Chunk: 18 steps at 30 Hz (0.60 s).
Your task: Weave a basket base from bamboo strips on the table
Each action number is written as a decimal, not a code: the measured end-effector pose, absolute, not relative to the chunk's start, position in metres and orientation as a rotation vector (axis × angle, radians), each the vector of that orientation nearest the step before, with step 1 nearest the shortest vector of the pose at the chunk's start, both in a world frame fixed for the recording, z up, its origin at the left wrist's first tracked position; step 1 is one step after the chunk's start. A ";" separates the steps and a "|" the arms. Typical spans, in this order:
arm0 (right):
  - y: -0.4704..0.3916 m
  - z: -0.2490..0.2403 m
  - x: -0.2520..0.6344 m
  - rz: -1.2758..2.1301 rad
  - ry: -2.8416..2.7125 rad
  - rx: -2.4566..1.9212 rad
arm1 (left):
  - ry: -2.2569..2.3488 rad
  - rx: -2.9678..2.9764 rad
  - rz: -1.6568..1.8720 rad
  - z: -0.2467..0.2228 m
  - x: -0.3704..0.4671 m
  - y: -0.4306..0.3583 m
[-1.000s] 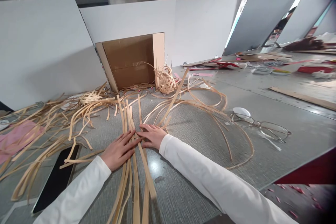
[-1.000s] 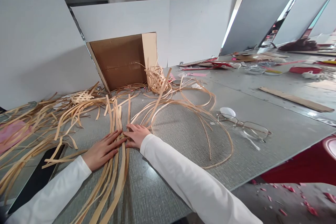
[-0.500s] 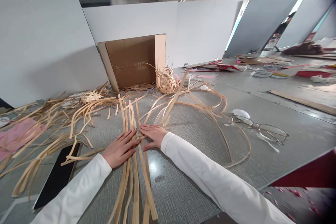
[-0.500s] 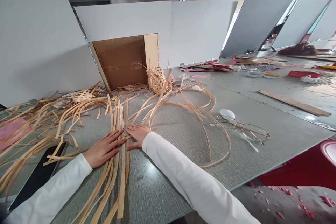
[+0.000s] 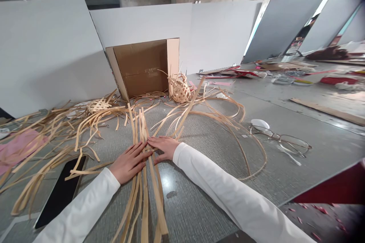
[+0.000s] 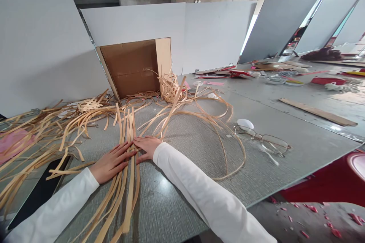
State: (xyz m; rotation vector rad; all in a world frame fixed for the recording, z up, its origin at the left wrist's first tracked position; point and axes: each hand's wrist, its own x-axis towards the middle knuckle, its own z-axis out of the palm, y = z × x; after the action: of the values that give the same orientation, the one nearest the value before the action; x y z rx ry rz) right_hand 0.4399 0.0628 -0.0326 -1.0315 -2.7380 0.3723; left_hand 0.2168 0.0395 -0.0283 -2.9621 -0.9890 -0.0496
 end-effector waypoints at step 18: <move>0.045 0.044 0.571 -0.530 -1.323 -1.500 | -0.962 -2.922 -0.076 -0.028 0.216 0.038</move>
State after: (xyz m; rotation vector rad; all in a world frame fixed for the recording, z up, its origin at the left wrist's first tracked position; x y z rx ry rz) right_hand 0.5713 0.0449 0.0439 -1.5001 -1.3234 -0.5304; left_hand 0.2164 0.0382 -0.0282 -2.9218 -0.9619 -0.0756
